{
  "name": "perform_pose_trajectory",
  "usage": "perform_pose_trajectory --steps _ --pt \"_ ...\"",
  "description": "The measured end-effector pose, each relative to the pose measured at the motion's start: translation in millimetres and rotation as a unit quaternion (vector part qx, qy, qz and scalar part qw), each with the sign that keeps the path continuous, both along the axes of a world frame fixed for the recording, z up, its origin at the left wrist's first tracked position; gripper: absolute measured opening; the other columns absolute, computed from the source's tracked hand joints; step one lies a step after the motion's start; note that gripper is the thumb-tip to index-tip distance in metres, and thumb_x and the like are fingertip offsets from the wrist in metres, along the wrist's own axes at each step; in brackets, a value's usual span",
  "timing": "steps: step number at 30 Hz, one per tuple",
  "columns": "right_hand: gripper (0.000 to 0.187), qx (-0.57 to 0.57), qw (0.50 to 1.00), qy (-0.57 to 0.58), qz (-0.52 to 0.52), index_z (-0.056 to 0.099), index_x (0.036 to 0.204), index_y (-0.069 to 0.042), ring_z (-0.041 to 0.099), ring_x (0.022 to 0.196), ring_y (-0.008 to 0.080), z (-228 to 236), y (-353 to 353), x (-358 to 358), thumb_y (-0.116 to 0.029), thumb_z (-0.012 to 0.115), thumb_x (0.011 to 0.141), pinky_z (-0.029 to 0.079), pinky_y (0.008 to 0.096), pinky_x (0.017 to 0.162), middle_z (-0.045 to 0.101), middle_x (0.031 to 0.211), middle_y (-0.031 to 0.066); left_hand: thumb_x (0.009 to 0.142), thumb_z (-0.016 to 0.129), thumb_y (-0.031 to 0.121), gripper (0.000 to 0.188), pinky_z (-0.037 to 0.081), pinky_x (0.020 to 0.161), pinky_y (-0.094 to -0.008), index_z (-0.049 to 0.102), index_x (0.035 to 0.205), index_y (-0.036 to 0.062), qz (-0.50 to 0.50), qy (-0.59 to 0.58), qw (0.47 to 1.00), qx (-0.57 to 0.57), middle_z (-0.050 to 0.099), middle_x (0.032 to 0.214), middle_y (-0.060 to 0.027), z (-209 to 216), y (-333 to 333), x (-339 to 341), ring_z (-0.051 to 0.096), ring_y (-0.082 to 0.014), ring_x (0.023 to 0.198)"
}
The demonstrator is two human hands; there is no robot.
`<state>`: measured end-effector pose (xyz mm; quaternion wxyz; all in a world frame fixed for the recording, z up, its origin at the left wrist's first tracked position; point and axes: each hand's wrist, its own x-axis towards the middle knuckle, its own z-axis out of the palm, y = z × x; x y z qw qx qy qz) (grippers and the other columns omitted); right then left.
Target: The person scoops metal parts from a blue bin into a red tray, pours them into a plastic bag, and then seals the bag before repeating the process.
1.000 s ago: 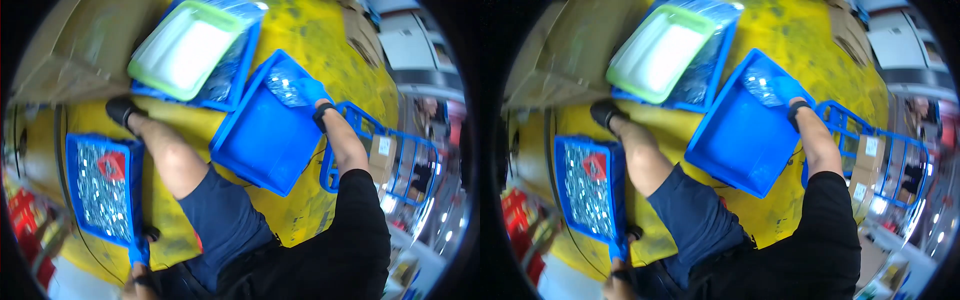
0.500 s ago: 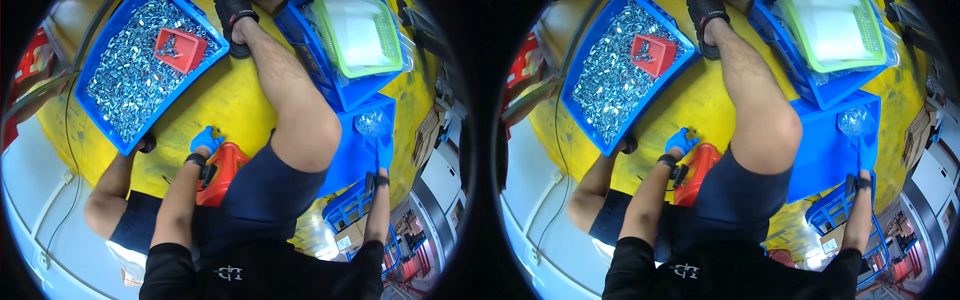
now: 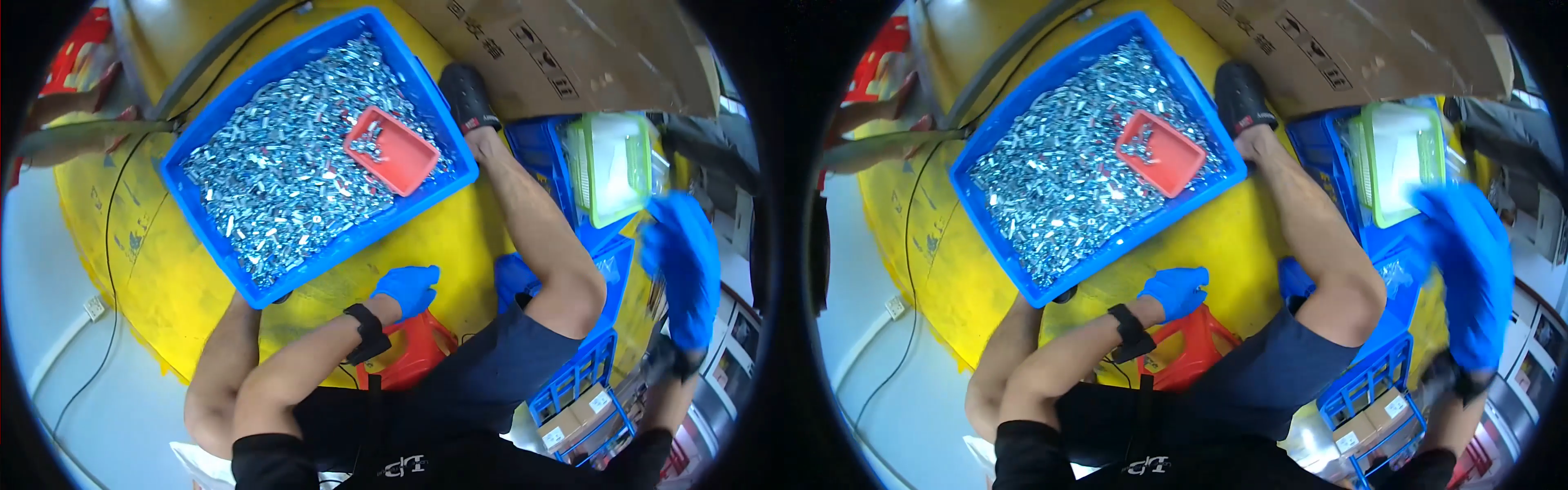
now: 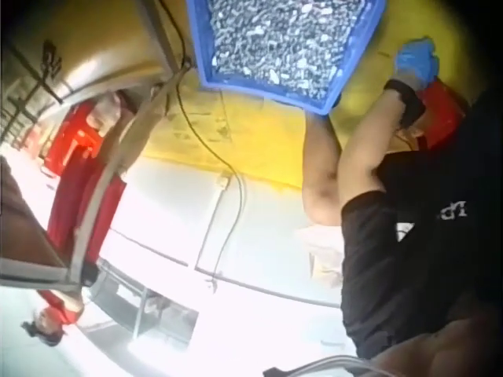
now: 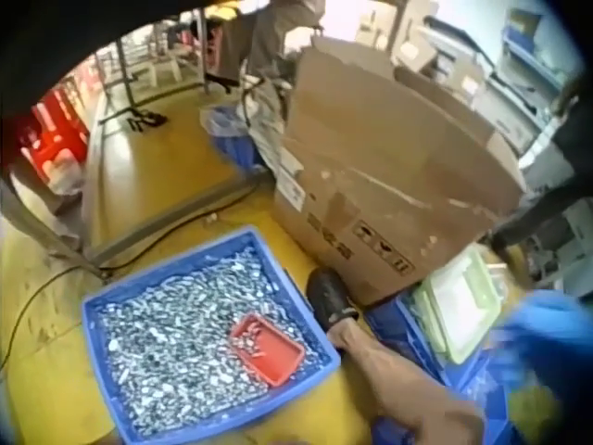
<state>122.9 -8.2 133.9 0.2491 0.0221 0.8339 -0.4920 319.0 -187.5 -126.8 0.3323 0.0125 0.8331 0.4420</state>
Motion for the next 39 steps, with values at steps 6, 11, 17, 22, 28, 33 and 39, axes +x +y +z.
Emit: perform_pose_trajectory --steps 6,11,17,22,28,33,39 --pt "0.020 0.188 0.904 0.111 0.369 0.061 0.076 -0.001 0.058 0.068 0.0323 -187.8 -183.9 -59.7 -0.020 0.057 0.069 0.046 0.0365 0.060 0.060 0.075 0.0163 0.073 0.055 0.026 0.024 0.045 0.063 -0.0380 0.056 0.089 0.0082 0.252 0.137 0.949 -0.132 0.058 0.081 -0.0137 29.1 -129.2 -60.7 0.056 -0.0288 0.073" --pt "0.020 0.374 0.834 0.204 0.351 0.062 0.080 -0.003 0.057 0.078 0.0350 -251.8 -204.9 -20.1 -0.017 0.054 0.067 0.046 0.0397 0.068 0.058 0.084 0.0195 0.074 0.056 0.032 0.039 0.043 0.074 -0.0363 0.052 0.104 0.0074 0.375 0.146 0.899 -0.174 0.056 0.091 -0.0164 -5.7 -214.0 -50.1 0.054 -0.0293 0.084" --pt "0.035 0.390 0.858 0.090 0.323 0.052 0.095 -0.002 0.054 0.078 0.0360 -250.2 -217.9 -14.8 -0.011 0.053 0.062 0.043 0.0427 0.068 0.057 0.087 0.0197 0.075 0.054 0.038 0.051 0.033 0.088 -0.0416 0.043 0.116 0.0110 0.353 0.232 0.757 -0.499 0.038 0.119 -0.0165 -47.6 -273.7 -52.3 0.036 -0.0349 0.108" --pt "0.044 0.206 0.958 0.143 0.142 0.045 0.103 -0.002 0.053 0.074 0.0376 -247.8 -228.6 -30.7 -0.005 0.053 0.060 0.043 0.0430 0.068 0.055 0.085 0.0194 0.075 0.054 0.038 0.051 0.032 0.089 -0.0427 0.041 0.118 0.0139 0.387 0.227 0.781 -0.434 0.039 0.117 -0.0151 -65.1 -280.6 -59.4 0.038 -0.0340 0.106" --pt "0.047 0.200 0.892 0.395 0.095 0.042 0.105 -0.004 0.052 0.073 0.0387 -273.7 -276.6 -13.7 -0.004 0.055 0.061 0.043 0.0416 0.067 0.054 0.084 0.0177 0.076 0.050 0.041 0.051 0.032 0.088 -0.0430 0.039 0.119 0.0150 0.429 0.254 0.791 -0.354 0.042 0.114 -0.0146 -71.3 -272.0 -68.5 0.039 -0.0329 0.104" --pt "0.050 0.223 0.943 0.234 0.080 0.041 0.110 -0.008 0.053 0.081 0.0378 -278.5 -289.1 8.2 -0.005 0.057 0.063 0.043 0.0410 0.067 0.055 0.091 0.0183 0.078 0.048 0.040 0.053 0.037 0.082 -0.0420 0.037 0.120 0.0101 0.450 0.220 0.787 -0.360 0.046 0.109 -0.0157 -70.2 -262.1 -72.6 0.043 -0.0323 0.100" --pt "0.053 0.199 0.960 0.176 0.083 0.039 0.113 -0.011 0.054 0.084 0.0366 -283.7 -283.8 41.1 -0.004 0.056 0.063 0.043 0.0410 0.068 0.055 0.093 0.0184 0.079 0.047 0.038 0.052 0.040 0.074 -0.0414 0.037 0.119 0.0058 0.467 0.194 0.808 -0.301 0.050 0.101 -0.0186 -73.5 -224.9 -77.2 0.049 -0.0339 0.090"
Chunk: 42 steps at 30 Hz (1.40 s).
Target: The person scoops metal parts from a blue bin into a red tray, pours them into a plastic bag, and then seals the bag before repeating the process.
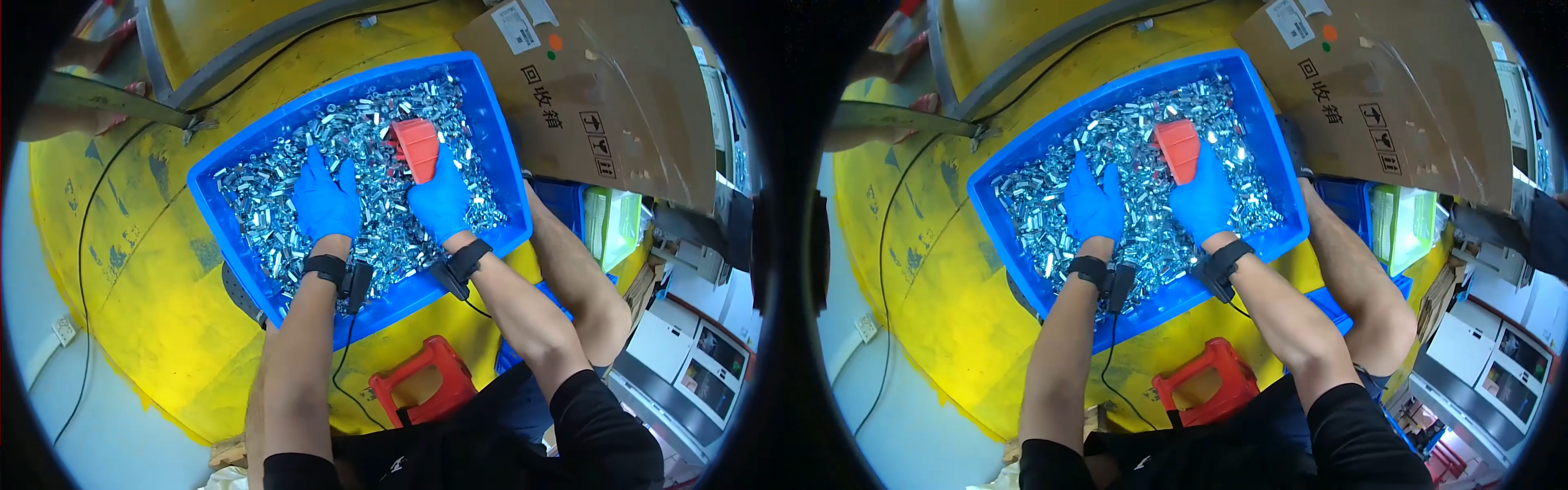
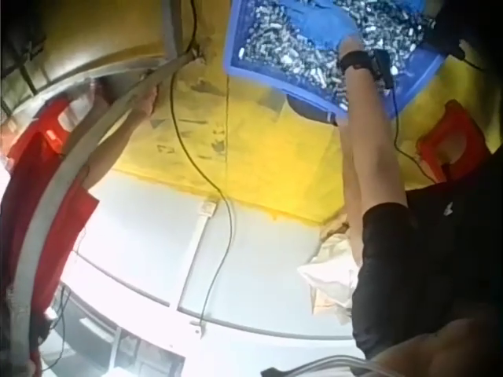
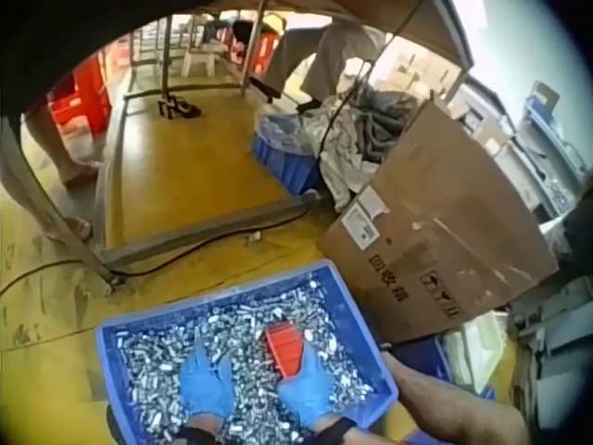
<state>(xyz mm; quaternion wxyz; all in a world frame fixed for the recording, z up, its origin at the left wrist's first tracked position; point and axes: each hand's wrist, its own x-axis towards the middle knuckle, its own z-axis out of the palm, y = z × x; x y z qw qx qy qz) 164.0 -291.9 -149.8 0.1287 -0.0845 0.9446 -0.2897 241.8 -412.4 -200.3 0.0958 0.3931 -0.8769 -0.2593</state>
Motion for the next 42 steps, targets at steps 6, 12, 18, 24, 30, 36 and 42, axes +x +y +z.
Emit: perform_pose_trajectory --steps 6,12,18,24,30,36,42 --pt "0.053 -0.031 0.986 -0.141 -0.087 0.040 0.111 -0.009 0.054 0.083 0.0360 5.0 4.6 37.8 -0.003 0.056 0.061 0.043 0.0399 0.068 0.056 0.092 0.0189 0.081 0.046 0.031 0.043 0.040 0.073 -0.0423 0.042 0.114 0.0022 0.024 0.010 0.995 0.098 0.050 0.099 -0.0209 3.7 23.5 1.9 0.050 -0.0357 0.086" --pt "0.047 -0.179 0.957 -0.225 -0.028 0.044 0.108 -0.006 0.054 0.085 0.0359 -30.3 30.6 19.6 -0.005 0.054 0.062 0.043 0.0402 0.069 0.055 0.092 0.0202 0.082 0.045 0.027 0.041 0.038 0.078 -0.0416 0.044 0.112 -0.0006 0.006 0.080 0.988 0.135 0.049 0.103 -0.0219 36.0 73.0 -2.7 0.047 -0.0348 0.093" --pt "0.032 0.036 0.983 -0.177 0.015 0.055 0.095 -0.002 0.053 0.086 0.0380 -11.5 53.3 -8.1 -0.017 0.052 0.067 0.043 0.0423 0.071 0.055 0.090 0.0238 0.081 0.045 0.024 0.042 0.034 0.086 -0.0386 0.043 0.114 -0.0027 -0.111 0.086 0.974 0.178 0.046 0.110 -0.0225 59.9 83.7 -8.7 0.044 -0.0332 0.103" --pt "0.018 -0.027 0.987 -0.039 0.150 0.061 0.066 -0.003 0.054 0.059 0.0363 -4.5 95.6 -25.5 -0.018 0.052 0.063 0.043 0.0433 0.054 0.056 0.065 0.0207 0.080 0.048 0.022 0.043 0.035 0.086 -0.0374 0.042 0.114 -0.0044 -0.078 0.008 0.980 0.181 0.048 0.110 -0.0220 68.8 49.2 16.9 0.046 -0.0324 0.101" --pt "0.014 -0.066 0.988 0.069 0.121 0.060 0.059 -0.002 0.055 0.053 0.0318 101.5 85.8 -33.2 -0.015 0.053 0.061 0.044 0.0391 0.046 0.054 0.058 0.0181 0.082 0.048 0.029 0.051 0.033 0.088 -0.0353 0.037 0.119 -0.0032 -0.132 -0.120 0.971 0.156 0.043 0.118 -0.0182 82.1 25.9 71.9 0.044 -0.0282 0.105" --pt "0.012 0.076 0.907 0.389 0.141 0.061 0.058 -0.006 0.054 0.048 0.0302 188.6 277.1 -111.8 -0.016 0.055 0.058 0.041 0.0362 0.041 0.054 0.055 0.0157 0.082 0.050 0.022 0.047 0.033 0.089 -0.0340 0.036 0.119 -0.0030 -0.161 -0.139 0.971 0.112 0.041 0.120 -0.0177 139.7 40.7 83.1 0.043 -0.0259 0.106" --pt "0.016 0.140 0.965 0.216 -0.053 0.062 0.066 -0.004 0.057 0.065 0.0322 79.7 437.0 -135.2 -0.014 0.049 0.065 0.045 0.0406 0.063 0.059 0.068 0.0153 0.082 0.050 0.019 0.042 0.036 0.086 -0.0347 0.039 0.117 -0.0021 -0.208 -0.130 0.960 0.135 0.045 0.115 -0.0178 170.2 67.6 72.3 0.046 -0.0264 0.102"
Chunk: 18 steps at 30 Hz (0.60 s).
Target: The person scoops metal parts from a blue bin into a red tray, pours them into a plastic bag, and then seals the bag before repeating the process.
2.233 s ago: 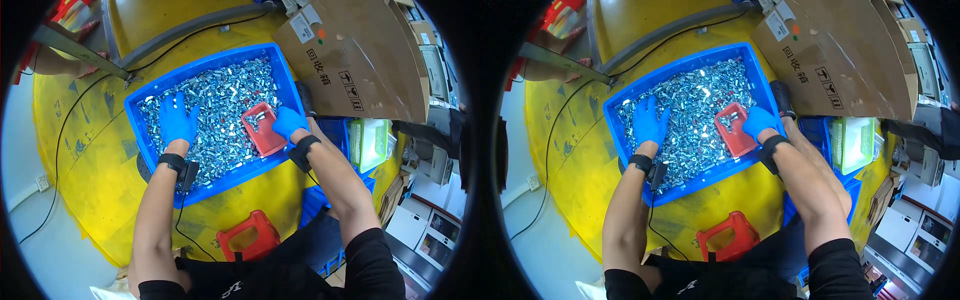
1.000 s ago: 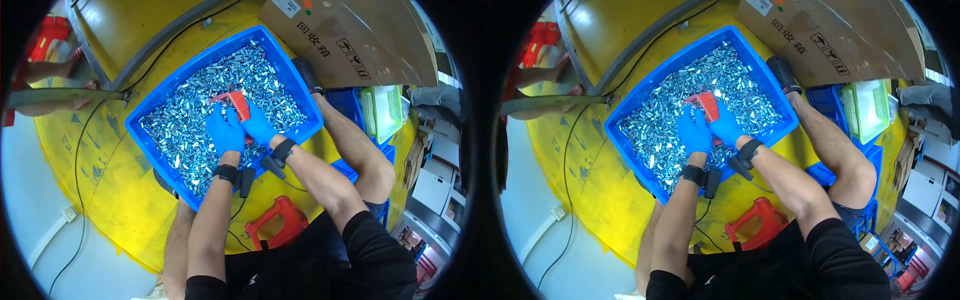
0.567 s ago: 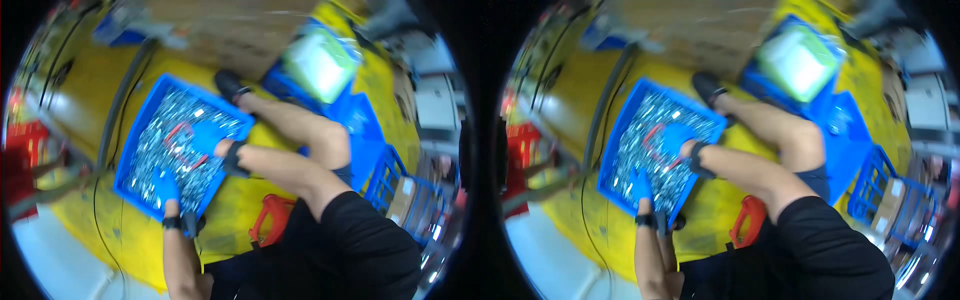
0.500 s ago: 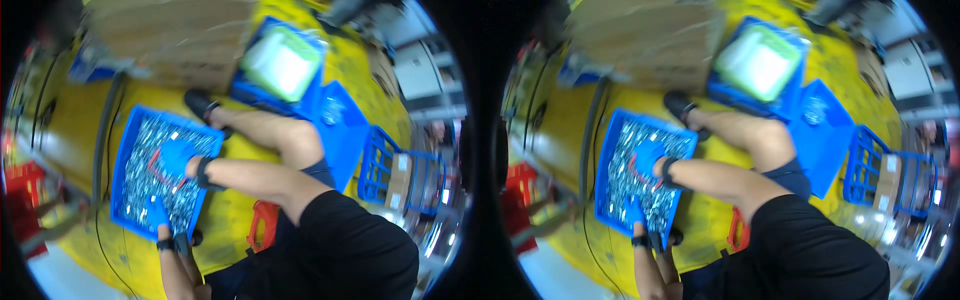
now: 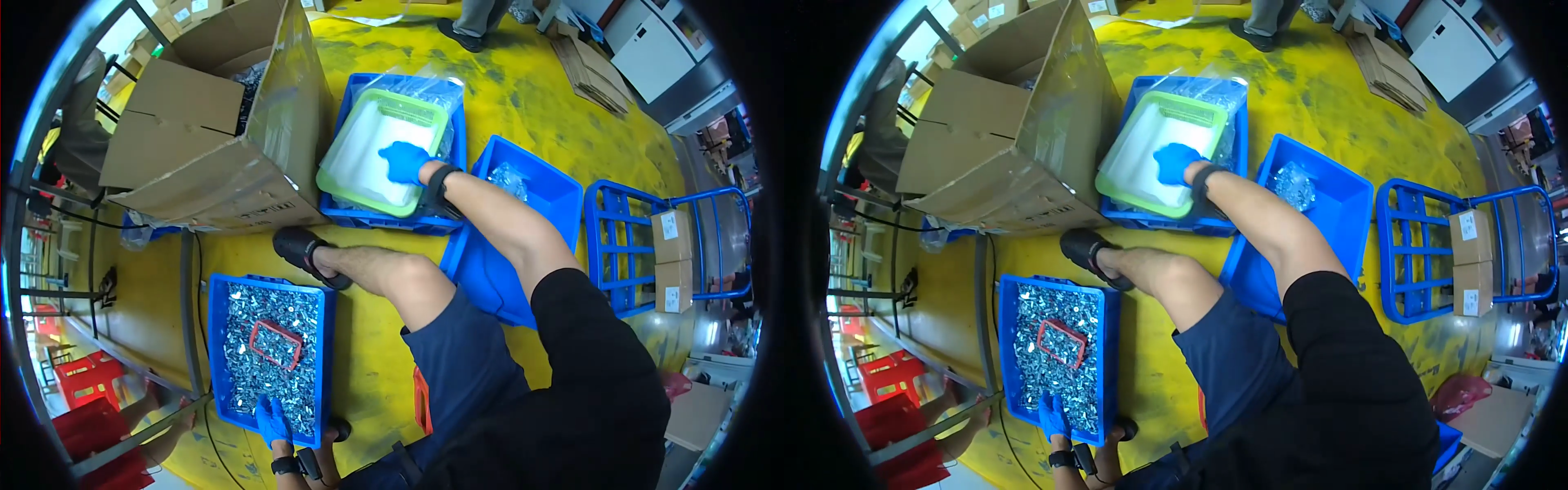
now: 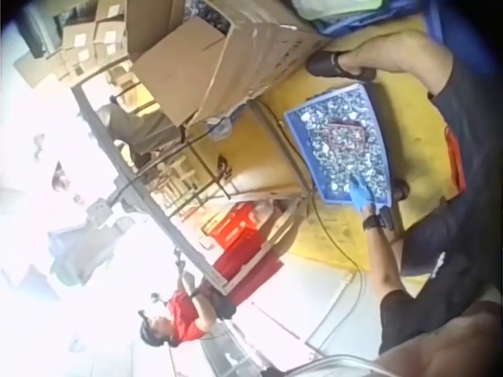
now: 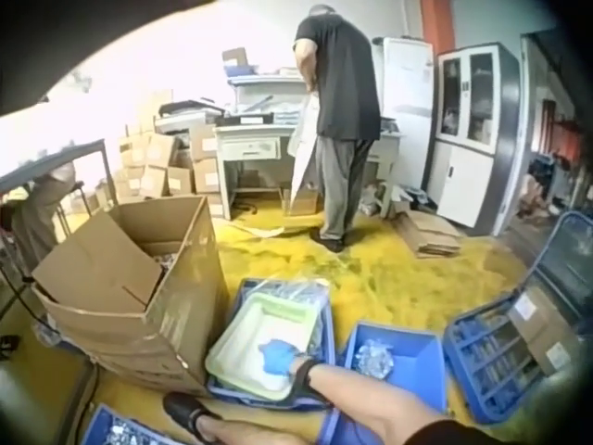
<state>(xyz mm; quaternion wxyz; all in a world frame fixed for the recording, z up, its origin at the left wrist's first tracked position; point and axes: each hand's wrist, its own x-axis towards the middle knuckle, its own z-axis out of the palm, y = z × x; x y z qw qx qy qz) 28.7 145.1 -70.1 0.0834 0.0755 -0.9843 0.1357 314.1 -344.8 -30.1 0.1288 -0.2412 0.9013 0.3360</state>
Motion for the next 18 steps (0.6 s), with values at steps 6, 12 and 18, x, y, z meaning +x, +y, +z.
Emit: perform_pose_trajectory --steps 6,12,18 --pt "0.021 0.221 0.959 -0.111 0.139 0.063 0.077 -0.005 0.058 0.079 0.0320 -0.2 -9.2 16.2 -0.017 0.049 0.067 0.045 0.0409 0.068 0.061 0.078 0.0139 0.082 0.050 0.019 0.040 0.039 0.083 -0.0342 0.042 0.115 -0.0019 -0.078 0.033 0.996 -0.041 0.049 0.110 -0.0182 11.4 8.0 3.8 0.050 -0.0260 0.098" --pt "0.018 0.188 0.956 -0.210 0.079 0.063 0.076 -0.005 0.058 0.079 0.0311 20.5 3.0 20.1 -0.014 0.052 0.064 0.046 0.0407 0.066 0.061 0.075 0.0137 0.082 0.051 0.020 0.035 0.039 0.082 -0.0335 0.048 0.108 -0.0029 -0.039 -0.004 0.999 -0.024 0.053 0.104 -0.0179 26.1 23.1 10.6 0.052 -0.0254 0.093" --pt "0.018 0.138 0.965 -0.201 0.095 0.062 0.074 -0.005 0.057 0.077 0.0317 46.5 22.0 15.6 -0.014 0.057 0.060 0.046 0.0388 0.066 0.060 0.079 0.0166 0.081 0.052 0.020 0.032 0.040 0.080 -0.0332 0.051 0.103 -0.0033 -0.073 0.034 0.997 -0.011 0.055 0.100 -0.0175 29.6 28.1 7.4 0.053 -0.0252 0.091"
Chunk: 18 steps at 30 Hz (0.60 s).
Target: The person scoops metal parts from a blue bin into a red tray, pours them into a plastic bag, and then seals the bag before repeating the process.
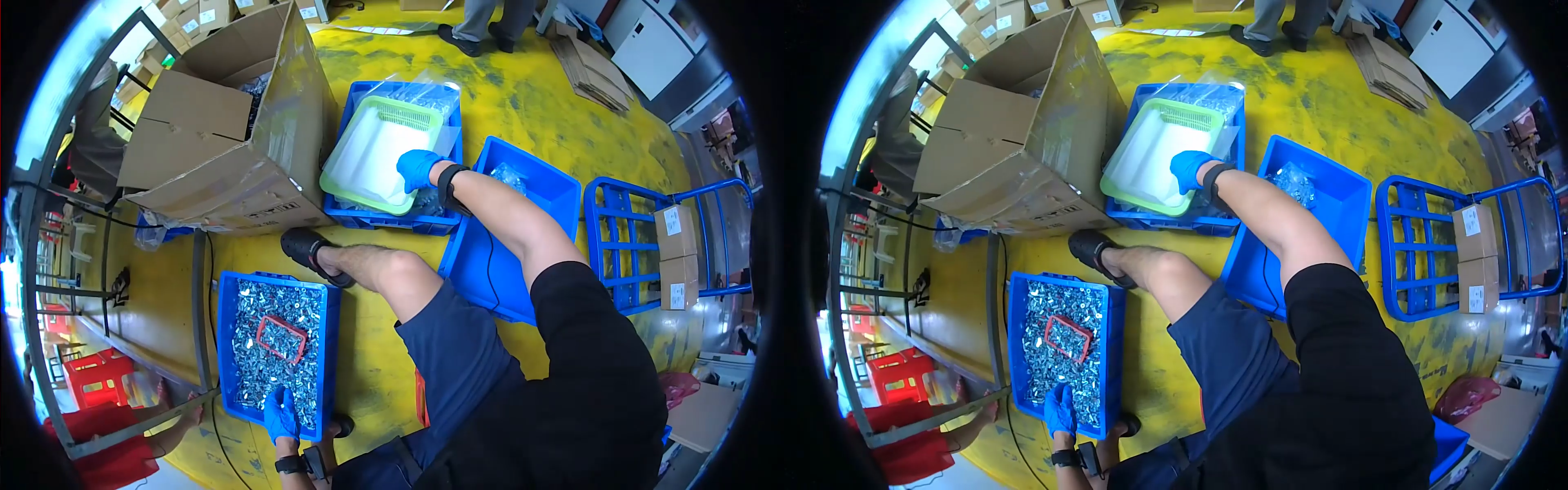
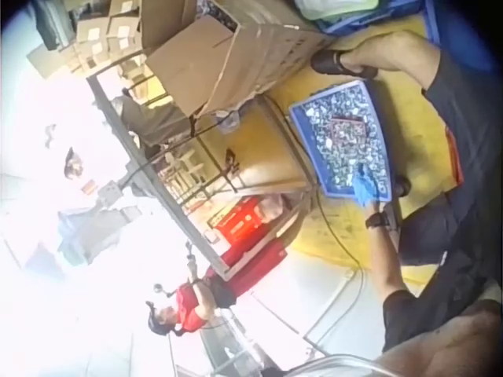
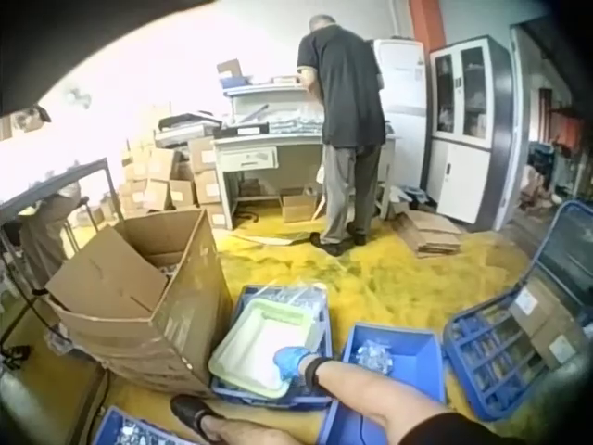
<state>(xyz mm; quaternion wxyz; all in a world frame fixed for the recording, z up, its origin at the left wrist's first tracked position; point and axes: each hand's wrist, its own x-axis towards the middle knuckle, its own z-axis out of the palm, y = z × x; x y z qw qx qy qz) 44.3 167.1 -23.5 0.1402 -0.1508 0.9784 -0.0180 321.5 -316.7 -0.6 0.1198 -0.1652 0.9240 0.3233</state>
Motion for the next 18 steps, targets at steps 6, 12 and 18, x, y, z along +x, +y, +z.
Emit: perform_pose_trajectory --steps 6,12,18 --pt "0.021 -0.103 0.991 0.050 -0.064 0.061 0.076 -0.005 0.056 0.074 0.0322 47.7 10.5 7.7 -0.015 0.061 0.057 0.045 0.0374 0.066 0.058 0.079 0.0178 0.081 0.053 0.021 0.032 0.042 0.078 -0.0326 0.052 0.101 -0.0036 -0.037 0.027 0.999 -0.018 0.057 0.096 -0.0174 1.9 -1.2 -4.3 0.055 -0.0247 0.088" --pt "0.025 -0.335 0.939 0.068 -0.032 0.061 0.083 -0.005 0.056 0.061 0.0174 172.0 -44.1 51.9 -0.012 0.062 0.059 0.044 0.0285 0.055 0.059 0.068 0.0078 0.080 0.054 0.021 0.033 0.041 0.080 -0.0317 0.051 0.102 -0.0028 0.009 0.082 0.991 0.107 0.056 0.098 -0.0151 18.8 4.1 -0.9 0.053 -0.0227 0.090" --pt "0.016 -0.418 0.901 -0.114 0.021 0.063 0.077 -0.003 0.054 0.056 0.0103 268.5 -142.1 101.5 -0.010 0.063 0.063 0.042 0.0216 0.050 0.060 0.064 0.0036 0.072 0.063 0.013 0.050 0.037 0.087 -0.0314 0.042 0.115 0.0003 0.074 0.258 0.931 0.246 0.049 0.111 -0.0127 30.4 17.7 -10.7 0.047 -0.0217 0.100"
